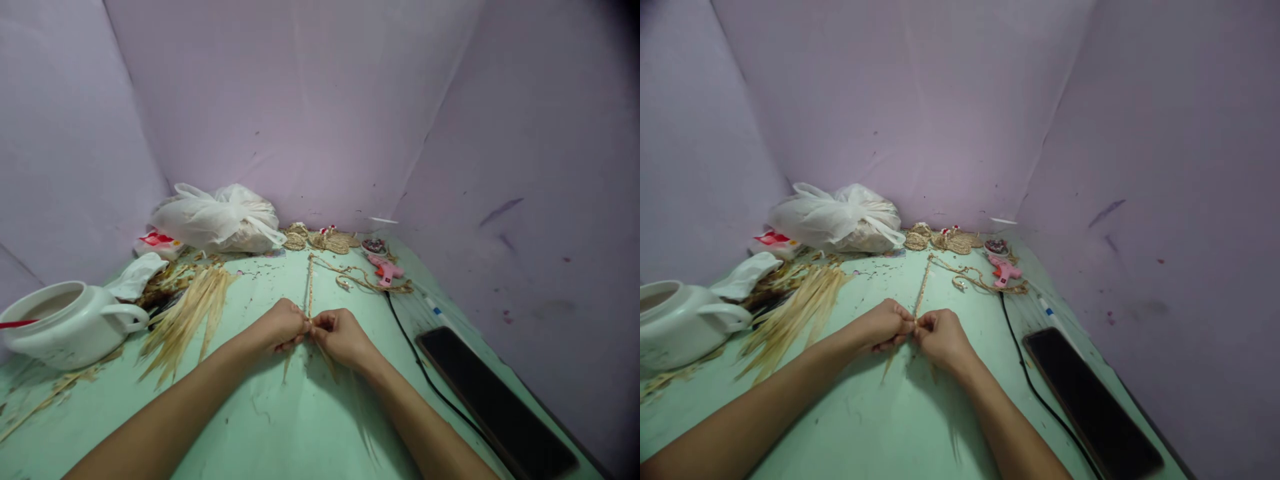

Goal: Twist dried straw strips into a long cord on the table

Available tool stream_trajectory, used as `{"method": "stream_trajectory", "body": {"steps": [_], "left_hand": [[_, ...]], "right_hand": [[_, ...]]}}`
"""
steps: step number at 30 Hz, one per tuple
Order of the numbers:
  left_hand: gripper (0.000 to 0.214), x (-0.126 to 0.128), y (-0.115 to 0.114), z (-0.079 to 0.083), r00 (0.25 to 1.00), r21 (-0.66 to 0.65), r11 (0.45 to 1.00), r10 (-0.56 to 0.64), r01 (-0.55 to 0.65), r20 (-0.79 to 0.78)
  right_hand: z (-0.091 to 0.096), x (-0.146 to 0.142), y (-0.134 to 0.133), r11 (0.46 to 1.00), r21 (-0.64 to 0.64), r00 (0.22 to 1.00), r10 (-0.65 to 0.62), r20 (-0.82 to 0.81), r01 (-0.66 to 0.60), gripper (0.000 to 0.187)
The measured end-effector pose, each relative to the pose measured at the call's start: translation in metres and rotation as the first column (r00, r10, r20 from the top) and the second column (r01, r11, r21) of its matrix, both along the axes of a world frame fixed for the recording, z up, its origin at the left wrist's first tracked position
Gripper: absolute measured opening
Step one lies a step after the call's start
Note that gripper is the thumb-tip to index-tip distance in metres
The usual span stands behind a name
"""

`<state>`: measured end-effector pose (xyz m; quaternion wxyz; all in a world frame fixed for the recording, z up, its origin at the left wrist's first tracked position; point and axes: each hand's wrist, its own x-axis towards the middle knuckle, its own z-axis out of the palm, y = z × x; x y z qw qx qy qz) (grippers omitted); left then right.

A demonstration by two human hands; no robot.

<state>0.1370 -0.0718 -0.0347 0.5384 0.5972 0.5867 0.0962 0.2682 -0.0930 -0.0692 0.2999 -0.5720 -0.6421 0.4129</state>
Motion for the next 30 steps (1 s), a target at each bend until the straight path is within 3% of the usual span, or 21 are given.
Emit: {"method": "stream_trajectory", "body": {"steps": [2, 5, 7, 14, 19, 22, 26, 28, 30], "left_hand": [[0.014, 0.002, -0.002, -0.004, 0.994, 0.145, 0.989, 0.002, 0.013, -0.107], [0.016, 0.005, -0.005, -0.011, 0.979, 0.396, 0.917, 0.041, 0.043, -0.201], [0.018, 0.006, -0.005, -0.017, 0.985, 0.445, 0.894, 0.024, 0.054, -0.169], [0.021, 0.009, -0.002, -0.026, 0.998, 0.308, 0.951, -0.005, -0.017, 0.07], [0.02, 0.011, -0.012, -0.011, 0.962, 0.096, 0.975, 0.178, -0.201, 0.206], [0.019, 0.01, -0.016, -0.003, 0.946, -0.008, 0.976, 0.213, -0.218, 0.243], [0.013, 0.005, -0.012, -0.004, 0.955, 0.008, 0.99, 0.13, -0.138, 0.266], [0.01, 0.0, -0.009, -0.006, 0.96, 0.059, 0.994, 0.071, -0.091, 0.272], [0.007, -0.004, -0.007, -0.007, 0.964, 0.087, 0.995, 0.03, -0.055, 0.265]], "right_hand": [[0.003, 0.0, -0.004, 0.997, 0.072, 0.988, -0.031, 0.149, 0.02, 0.017], [0.009, -0.001, -0.012, 0.98, 0.199, 0.944, -0.05, 0.325, -0.016, 0.018], [0.014, -0.002, -0.017, 0.969, 0.244, 0.897, -0.076, 0.434, -0.036, 0.02], [0.034, -0.01, -0.033, 0.967, 0.256, 0.715, -0.186, 0.674, 0.01, 0.02], [0.034, -0.026, -0.051, 0.971, 0.17, 0.674, -0.012, 0.739, -0.169, 0.023], [0.031, -0.03, -0.056, 0.955, 0.179, 0.692, 0.037, 0.721, -0.238, 0.03], [0.04, -0.013, -0.047, 0.969, 0.11, 0.773, 0.107, 0.626, -0.223, 0.014], [0.045, 0.0, -0.036, 0.985, 0.094, 0.873, 0.081, 0.481, -0.143, 0.018], [0.044, 0.01, -0.024, 0.984, 0.167, 0.958, -0.107, 0.266, 0.064, 0.026]]}}
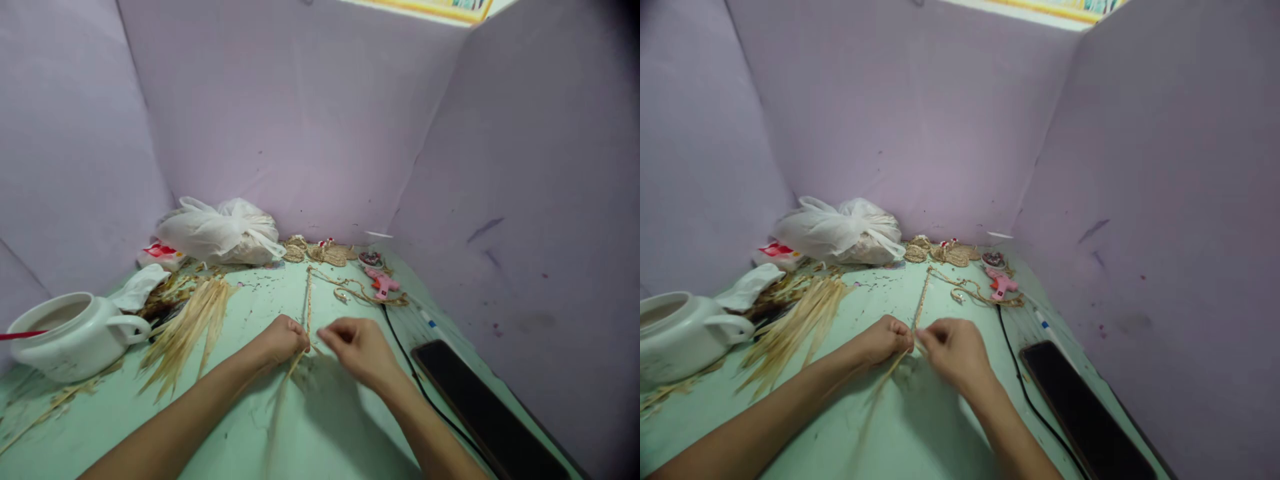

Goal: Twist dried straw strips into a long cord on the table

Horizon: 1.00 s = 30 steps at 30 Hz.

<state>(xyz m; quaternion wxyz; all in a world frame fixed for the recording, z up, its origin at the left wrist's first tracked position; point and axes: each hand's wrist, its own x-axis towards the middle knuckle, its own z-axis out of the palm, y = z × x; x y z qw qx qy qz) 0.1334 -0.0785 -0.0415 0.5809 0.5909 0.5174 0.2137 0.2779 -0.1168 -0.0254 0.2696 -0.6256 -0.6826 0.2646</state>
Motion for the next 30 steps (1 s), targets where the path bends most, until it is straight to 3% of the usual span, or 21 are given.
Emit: {"method": "stream_trajectory", "body": {"steps": [1, 2, 4, 6, 8, 13, 18, 20, 24, 25, 27, 29, 30], "left_hand": [[0.006, -0.001, 0.0, 0.001, 1.0, 0.0, 1.0, -0.013, 0.013, -0.006], [0.007, -0.002, 0.0, 0.001, 1.0, -0.005, 1.0, -0.023, 0.023, -0.01], [0.01, -0.003, -0.001, 0.003, 0.999, -0.007, 0.999, -0.032, 0.032, -0.001], [0.011, -0.003, -0.002, 0.003, 0.999, 0.003, 0.999, -0.034, 0.034, -0.003], [0.009, -0.003, -0.001, 0.002, 0.998, 0.021, 0.998, -0.053, 0.053, -0.014], [0.014, -0.007, 0.006, -0.001, 0.979, 0.064, 0.978, -0.194, 0.197, -0.057], [0.017, -0.009, 0.003, -0.003, 0.945, 0.167, 0.956, -0.194, 0.243, -0.263], [0.017, -0.009, 0.001, 0.001, 0.913, 0.158, 0.953, -0.187, 0.258, -0.362], [0.017, -0.029, 0.011, 0.022, 0.846, 0.036, 0.935, -0.301, 0.352, -0.44], [0.017, -0.04, 0.018, 0.029, 0.843, 0.059, 0.94, -0.272, 0.336, -0.463], [0.019, -0.066, 0.035, 0.04, 0.858, 0.251, 0.952, -0.022, 0.175, -0.513], [0.02, -0.092, 0.053, 0.046, 0.787, 0.427, 0.904, 0.287, -0.033, -0.547], [0.02, -0.104, 0.06, 0.046, 0.742, 0.482, 0.871, 0.381, -0.089, -0.551]], "right_hand": [[-0.003, 0.002, 0.006, 0.997, 0.037, 0.99, -0.069, -0.12, 0.074, 0.027], [-0.007, 0.001, 0.01, 0.998, -0.015, 0.968, -0.068, -0.243, 0.066, 0.025], [-0.017, -0.006, 0.016, 0.969, -0.237, 0.869, -0.051, -0.492, -0.077, 0.021], [-0.025, -0.015, 0.018, 0.915, -0.368, 0.79, -0.1, -0.604, -0.165, 0.014], [-0.028, -0.02, 0.016, 0.894, -0.418, 0.782, -0.144, -0.607, -0.16, 0.013], [-0.027, -0.017, 0.014, 0.916, -0.381, 0.798, -0.134, -0.587, -0.127, 0.017], [-0.042, -0.014, 0.017, 0.957, -0.283, 0.799, -0.124, -0.588, -0.06, 0.019], [-0.048, -0.015, 0.018, 0.959, -0.283, 0.825, -0.15, -0.545, -0.013, 0.019], [-0.05, -0.017, 0.016, 0.942, -0.336, 0.835, -0.199, -0.513, 0.018, 0.018], [-0.049, -0.017, 0.015, 0.939, -0.344, 0.833, -0.204, -0.514, 0.017, 0.018], [-0.046, -0.017, 0.014, 0.933, -0.359, 0.826, -0.213, -0.521, 0.013, 0.018], [-0.044, -0.017, 0.013, 0.928, -0.373, 0.811, -0.221, -0.541, 0.004, 0.018], [-0.044, -0.017, 0.013, 0.925, -0.379, 0.805, -0.225, -0.549, 0.0, 0.018]]}}
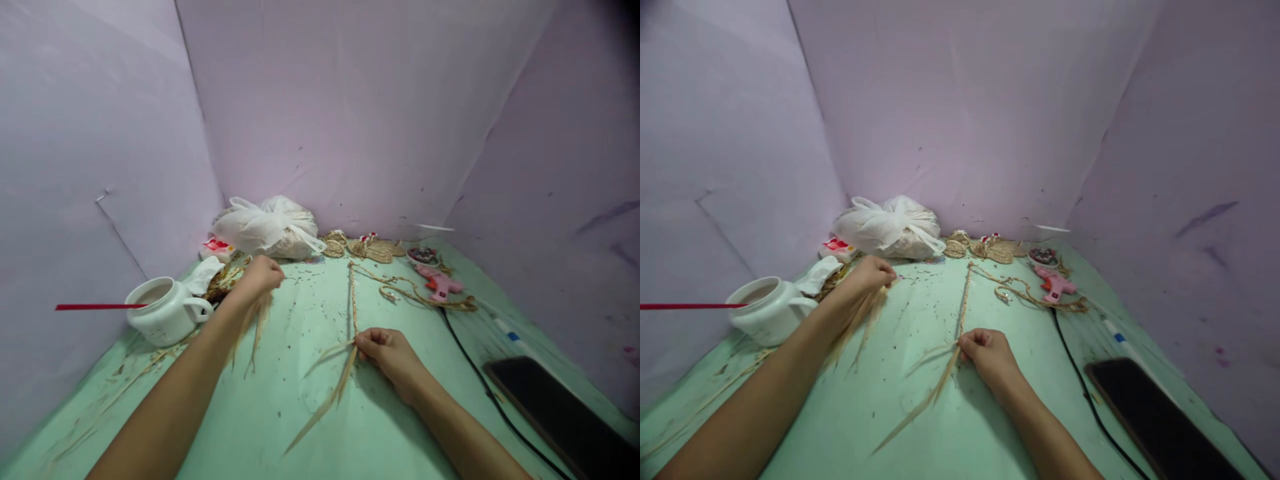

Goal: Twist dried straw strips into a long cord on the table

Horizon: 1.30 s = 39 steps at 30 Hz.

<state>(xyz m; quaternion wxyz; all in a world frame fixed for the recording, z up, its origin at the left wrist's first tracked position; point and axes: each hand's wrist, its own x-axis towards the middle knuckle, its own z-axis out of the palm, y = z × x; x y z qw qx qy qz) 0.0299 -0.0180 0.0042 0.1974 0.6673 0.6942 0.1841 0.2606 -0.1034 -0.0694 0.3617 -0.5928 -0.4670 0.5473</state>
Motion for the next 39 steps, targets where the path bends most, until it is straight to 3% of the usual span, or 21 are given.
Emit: {"method": "stream_trajectory", "body": {"steps": [3, 8, 14, 19, 21, 24, 26, 28, 31, 33, 34, 37, 39], "left_hand": [[0.02, -0.019, 0.014, -0.009, 0.987, 0.012, 0.997, 0.078, -0.077, -0.144], [0.025, -0.02, 0.017, -0.023, 0.888, -0.094, 0.975, 0.142, -0.203, -0.438], [0.017, -0.031, 0.019, -0.017, 0.925, -0.183, 0.979, 0.013, -0.089, -0.38], [0.016, -0.032, 0.02, -0.02, 0.889, -0.076, 0.98, 0.134, -0.185, -0.437], [0.009, -0.034, 0.02, -0.017, 0.929, -0.101, 0.985, 0.098, -0.142, -0.357], [0.003, -0.04, 0.014, -0.005, 0.998, -0.221, 0.973, -0.066, 0.064, 0.001], [0.006, -0.042, 0.007, 0.002, 0.955, -0.261, 0.936, -0.173, 0.235, 0.241], [0.009, -0.038, 0.0, 0.005, 0.89, -0.277, 0.884, -0.261, 0.375, 0.374], [0.011, -0.02, -0.007, -0.001, 0.809, -0.354, 0.766, -0.348, 0.537, 0.474], [0.011, -0.004, -0.009, -0.008, 0.801, -0.429, 0.69, -0.401, 0.584, 0.445], [0.01, 0.004, -0.01, -0.012, 0.826, -0.437, 0.704, -0.431, 0.56, 0.364], [0.011, 0.023, -0.012, -0.02, 0.897, -0.264, 0.869, -0.441, 0.418, -0.031], [0.014, 0.033, -0.017, -0.021, 0.888, -0.165, 0.903, -0.423, 0.396, -0.182]], "right_hand": [[0.0, 0.0, 0.0, 1.0, -0.007, 1.0, -0.006, -0.023, 0.006, 0.018], [-0.001, 0.001, 0.001, 1.0, -0.007, 1.0, 0.003, -0.023, -0.003, 0.018], [-0.002, 0.001, 0.001, 1.0, 0.0, 0.999, 0.018, -0.035, -0.018, 0.019], [-0.001, 0.001, 0.001, 1.0, 0.002, 1.0, 0.015, -0.027, -0.015, 0.017], [-0.001, 0.001, 0.002, 1.0, -0.004, 1.0, 0.012, -0.02, -0.013, 0.017], [-0.001, 0.001, 0.002, 1.0, 0.004, 1.0, 0.012, -0.025, -0.012, 0.017], [-0.001, 0.001, 0.002, 1.0, 0.015, 0.999, 0.013, -0.035, -0.012, 0.018], [0.0, 0.001, 0.001, 1.0, 0.02, 0.999, 0.013, -0.043, -0.013, 0.018], [0.001, 0.0, 0.001, 1.0, 0.02, 0.999, 0.006, -0.054, -0.005, 0.016], [0.002, 0.0, 0.001, 1.0, 0.015, 0.999, 0.001, -0.049, 0.0, 0.016], [0.002, 0.0, 0.001, 1.0, 0.013, 0.999, 0.0, -0.047, 0.0, 0.016], [0.001, 0.001, 0.001, 1.0, 0.014, 0.999, 0.004, -0.042, -0.003, 0.014], [-0.001, 0.002, 0.002, 1.0, 0.022, 0.999, 0.012, -0.046, -0.011, 0.014]]}}
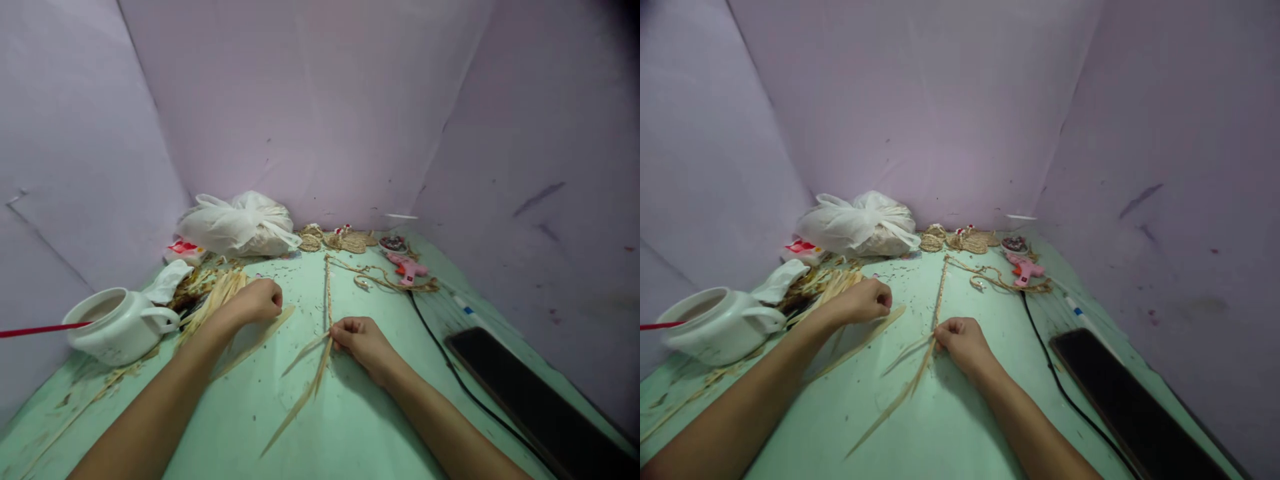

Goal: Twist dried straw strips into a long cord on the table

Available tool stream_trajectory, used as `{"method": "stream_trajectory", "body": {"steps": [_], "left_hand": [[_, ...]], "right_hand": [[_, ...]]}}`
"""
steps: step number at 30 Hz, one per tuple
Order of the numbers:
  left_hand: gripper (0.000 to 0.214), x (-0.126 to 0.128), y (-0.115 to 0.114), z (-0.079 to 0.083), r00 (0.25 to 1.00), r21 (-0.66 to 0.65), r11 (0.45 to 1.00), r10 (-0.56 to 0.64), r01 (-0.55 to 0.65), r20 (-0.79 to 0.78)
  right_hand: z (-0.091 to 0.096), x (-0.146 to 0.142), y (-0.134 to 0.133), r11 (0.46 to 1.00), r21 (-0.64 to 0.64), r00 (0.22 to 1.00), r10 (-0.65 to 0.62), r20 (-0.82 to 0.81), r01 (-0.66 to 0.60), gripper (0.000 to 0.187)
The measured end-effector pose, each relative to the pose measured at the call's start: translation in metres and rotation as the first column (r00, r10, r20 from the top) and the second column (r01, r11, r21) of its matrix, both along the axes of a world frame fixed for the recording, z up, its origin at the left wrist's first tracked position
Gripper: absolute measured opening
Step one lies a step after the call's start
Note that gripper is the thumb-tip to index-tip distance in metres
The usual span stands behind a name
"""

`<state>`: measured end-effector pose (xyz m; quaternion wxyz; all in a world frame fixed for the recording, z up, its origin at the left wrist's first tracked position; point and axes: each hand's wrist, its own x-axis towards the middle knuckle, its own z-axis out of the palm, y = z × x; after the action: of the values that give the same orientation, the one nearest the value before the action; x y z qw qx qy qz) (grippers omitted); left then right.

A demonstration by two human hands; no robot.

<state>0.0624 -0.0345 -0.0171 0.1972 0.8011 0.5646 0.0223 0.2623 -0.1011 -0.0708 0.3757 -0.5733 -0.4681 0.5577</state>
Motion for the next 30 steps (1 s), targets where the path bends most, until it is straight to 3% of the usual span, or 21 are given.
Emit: {"method": "stream_trajectory", "body": {"steps": [3, 6, 8, 10, 12, 14, 17, 30], "left_hand": [[0.015, 0.01, -0.007, -0.002, 0.992, 0.017, 1.0, -0.006, 0.008, -0.13], [0.015, 0.014, -0.011, -0.008, 0.956, 0.08, 0.996, 0.067, -0.046, -0.285], [0.017, 0.015, -0.01, -0.012, 0.947, 0.104, 0.993, 0.092, -0.063, -0.306], [0.017, 0.017, -0.011, -0.013, 0.974, 0.08, 0.996, 0.059, -0.042, -0.22], [0.017, 0.02, -0.015, -0.011, 0.999, -0.028, 0.999, -0.02, 0.019, -0.042], [0.018, 0.026, -0.021, -0.008, 0.987, -0.155, 0.983, -0.076, 0.098, 0.141], [0.017, 0.035, -0.03, -0.007, 0.953, -0.288, 0.944, -0.072, 0.161, 0.294], [0.015, 0.043, -0.028, -0.016, 0.878, -0.47, 0.862, 0.063, 0.193, 0.475]], "right_hand": [[-0.003, 0.001, 0.001, 1.0, 0.01, 1.0, 0.019, -0.009, -0.019, 0.015], [-0.004, 0.001, 0.001, 1.0, 0.008, 1.0, 0.011, -0.005, -0.011, 0.015], [-0.003, 0.001, 0.001, 1.0, -0.001, 1.0, -0.003, 0.003, 0.003, 0.014], [-0.002, 0.0, 0.001, 1.0, 0.0, 1.0, -0.006, 0.002, 0.006, 0.014], [-0.002, 0.001, 0.001, 1.0, 0.012, 1.0, 0.0, -0.007, 0.0, 0.015], [-0.002, 0.001, 0.001, 1.0, 0.02, 1.0, 0.006, -0.006, -0.006, 0.017], [-0.003, 0.001, 0.001, 0.999, 0.038, 1.0, 0.009, 0.008, -0.009, 0.019], [-0.005, 0.001, 0.003, 0.998, 0.059, 1.0, 0.007, 0.004, -0.007, 0.017]]}}
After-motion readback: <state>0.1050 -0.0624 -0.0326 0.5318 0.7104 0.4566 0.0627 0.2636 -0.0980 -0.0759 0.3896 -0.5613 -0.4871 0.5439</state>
